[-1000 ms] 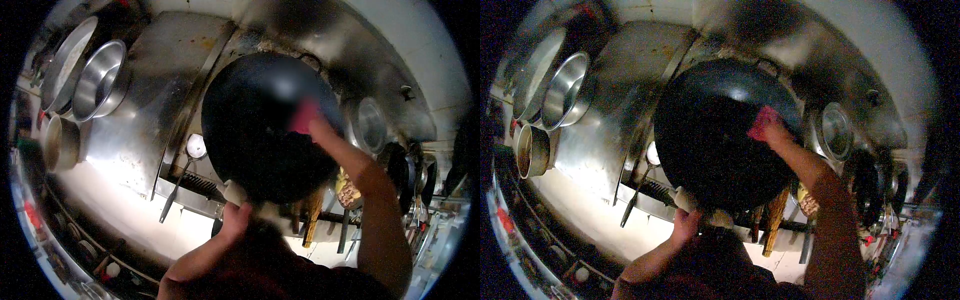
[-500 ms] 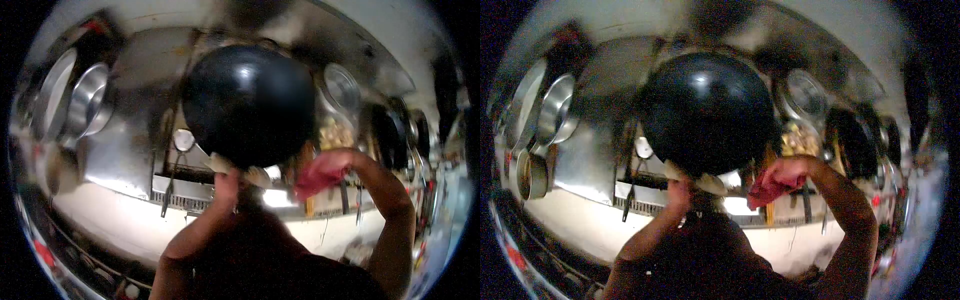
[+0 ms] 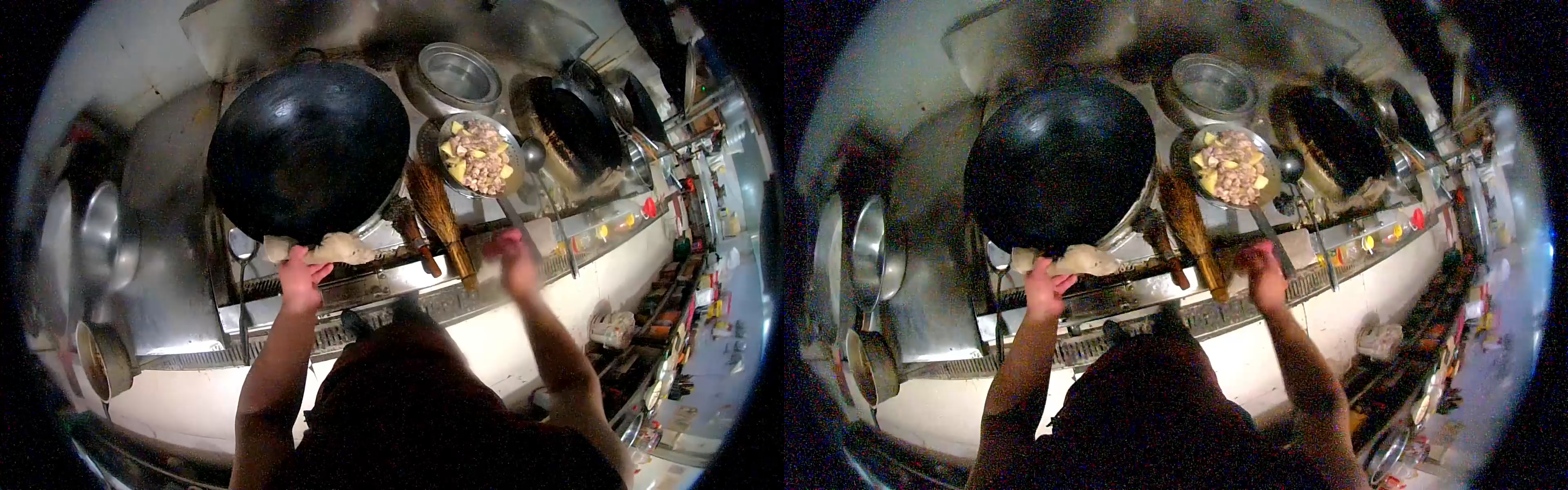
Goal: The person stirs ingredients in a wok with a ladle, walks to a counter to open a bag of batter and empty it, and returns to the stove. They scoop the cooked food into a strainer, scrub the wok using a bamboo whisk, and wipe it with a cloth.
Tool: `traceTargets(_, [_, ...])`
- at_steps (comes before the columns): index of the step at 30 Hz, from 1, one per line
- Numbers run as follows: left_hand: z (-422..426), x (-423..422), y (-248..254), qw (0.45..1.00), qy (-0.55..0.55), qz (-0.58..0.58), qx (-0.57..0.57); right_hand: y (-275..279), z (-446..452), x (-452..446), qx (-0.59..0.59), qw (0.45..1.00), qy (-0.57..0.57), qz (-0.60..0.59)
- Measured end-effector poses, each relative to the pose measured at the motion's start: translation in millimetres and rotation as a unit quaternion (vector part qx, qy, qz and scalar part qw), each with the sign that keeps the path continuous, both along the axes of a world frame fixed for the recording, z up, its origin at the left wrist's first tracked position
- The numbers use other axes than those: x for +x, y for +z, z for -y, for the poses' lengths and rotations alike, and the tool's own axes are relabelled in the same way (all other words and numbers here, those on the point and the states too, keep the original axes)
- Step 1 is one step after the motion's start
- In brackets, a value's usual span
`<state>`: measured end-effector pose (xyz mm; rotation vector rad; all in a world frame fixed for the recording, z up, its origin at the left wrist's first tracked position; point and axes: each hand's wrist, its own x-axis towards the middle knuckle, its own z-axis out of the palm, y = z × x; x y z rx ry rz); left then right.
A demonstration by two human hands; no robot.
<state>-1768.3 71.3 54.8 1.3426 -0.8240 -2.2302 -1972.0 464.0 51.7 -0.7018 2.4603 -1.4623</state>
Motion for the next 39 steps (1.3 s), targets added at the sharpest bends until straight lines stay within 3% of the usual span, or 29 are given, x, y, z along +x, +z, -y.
traceTargets(1, [-2, 0, 3, 1.0, -0.006, -0.009, 0.008, -64, -22, 4, 0.244, 0.968, -0.029, -0.045])
traceTargets(2, [-2, 0, 5, 1.0, -0.012, -0.018, 0.016, -57, -16, 6, 0.306, 0.936, 0.033, -0.169])
traceTargets(4, [2, 2, -5, 0.999, -0.028, -0.008, 0.012, -41, -3, 9, 0.403, 0.789, 0.088, -0.456])
traceTargets(5, [-2, 3, 1, 1.0, -0.018, -0.008, -0.011, -11, 12, 9, 0.311, 0.94, 0.015, -0.138])
traceTargets(6, [-6, 2, 8, 0.999, -0.008, -0.007, -0.034, -2, 15, 7, 0.243, 0.969, -0.005, 0.039])
traceTargets(7, [-7, -2, 15, 0.999, -0.034, 0.015, -0.025, 7, 17, 6, 0.174, 0.962, -0.058, 0.202])
traceTargets(9, [-6, -5, 6, 1.0, -0.021, -0.011, -0.015, 11, 7, 2, 0.25, 0.957, 0.076, -0.127])
traceTargets(11, [-1, -2, -4, 0.997, -0.023, -0.072, 0.004, -39, -17, -12, 0.312, 0.917, 0.167, -0.186])
traceTargets(12, [-1, -3, -8, 0.997, -0.011, -0.08, 0.008, 12, -11, -12, 0.293, 0.921, 0.216, -0.14])
traceTargets(14, [-12, -8, 12, 1.0, -0.006, -0.001, -0.016, 47, -26, -29, 0.257, 0.944, 0.047, -0.201])
traceTargets(16, [-18, -11, 12, 0.999, -0.002, -0.012, -0.043, 70, -70, -72, 0.195, 0.964, -0.147, -0.103])
traceTargets(18, [-15, -11, 3, 0.999, 0.018, -0.007, -0.027, 66, -127, -126, 0.141, 0.965, -0.211, -0.062])
traceTargets(20, [-16, -14, 3, 0.999, -0.005, -0.036, 0.001, -4, -215, -173, 0.406, 0.884, -0.214, -0.09])
traceTargets(21, [-14, -10, 0, 1.0, -0.01, -0.018, -0.019, -44, -255, -190, 0.533, 0.832, -0.142, -0.06])
traceTargets(23, [-24, -20, 11, 0.998, -0.023, -0.019, -0.051, -111, -325, -202, 0.679, 0.716, 0.164, 0.021])
traceTargets(24, [-18, -17, 5, 0.999, -0.027, -0.024, -0.017, -126, -344, -200, 0.648, 0.726, 0.217, 0.07])
traceTargets(25, [-21, -19, 6, 0.999, -0.02, -0.019, -0.033, -111, -343, -190, 0.501, 0.83, 0.157, 0.19])
traceTargets(26, [-24, -21, 8, 0.999, -0.011, -0.012, -0.049, -101, -346, -181, 0.271, 0.894, 0.066, 0.351])
traceTargets(27, [-25, -23, 7, 0.999, -0.012, -0.014, -0.05, -84, -343, -171, 0.082, 0.886, 0.004, 0.457])
traceTargets(29, [-22, -24, 4, 0.999, 0.013, 0.034, -0.027, -103, -352, -180, 0.063, 0.899, -0.02, 0.433])
traceTargets(30, [-21, -25, 3, 0.999, 0.01, 0.032, -0.027, -96, -345, -178, 0.218, 0.95, 0.102, 0.199])
traceTargets(31, [-22, -26, 1, 0.999, 0.005, 0.014, -0.032, -89, -339, -175, 0.367, 0.915, 0.146, -0.08])
traceTargets(32, [-21, -24, -2, 0.999, 0.0, -0.004, -0.036, -65, -320, -157, 0.367, 0.915, 0.144, -0.081])
traceTargets(34, [-11, -11, -23, 0.999, -0.018, -0.027, -0.036, -17, -275, -125, 0.455, 0.876, -0.148, -0.059])
traceTargets(35, [-6, -5, -30, 0.998, -0.036, -0.049, -0.035, -28, -273, -109, 0.37, 0.891, -0.209, -0.16])
traceTargets(36, [-8, -6, -26, 0.997, -0.035, -0.05, -0.035, -43, -274, -101, 0.37, 0.89, -0.233, -0.13])
traceTargets(38, [-24, -19, -2, 1.0, 0.001, 0.001, -0.013, -66, -272, -99, 0.33, 0.919, -0.149, -0.156])
traceTargets(39, [-34, -26, 14, 0.999, -0.004, 0.008, -0.045, -59, -262, -100, 0.305, 0.943, -0.127, -0.026])
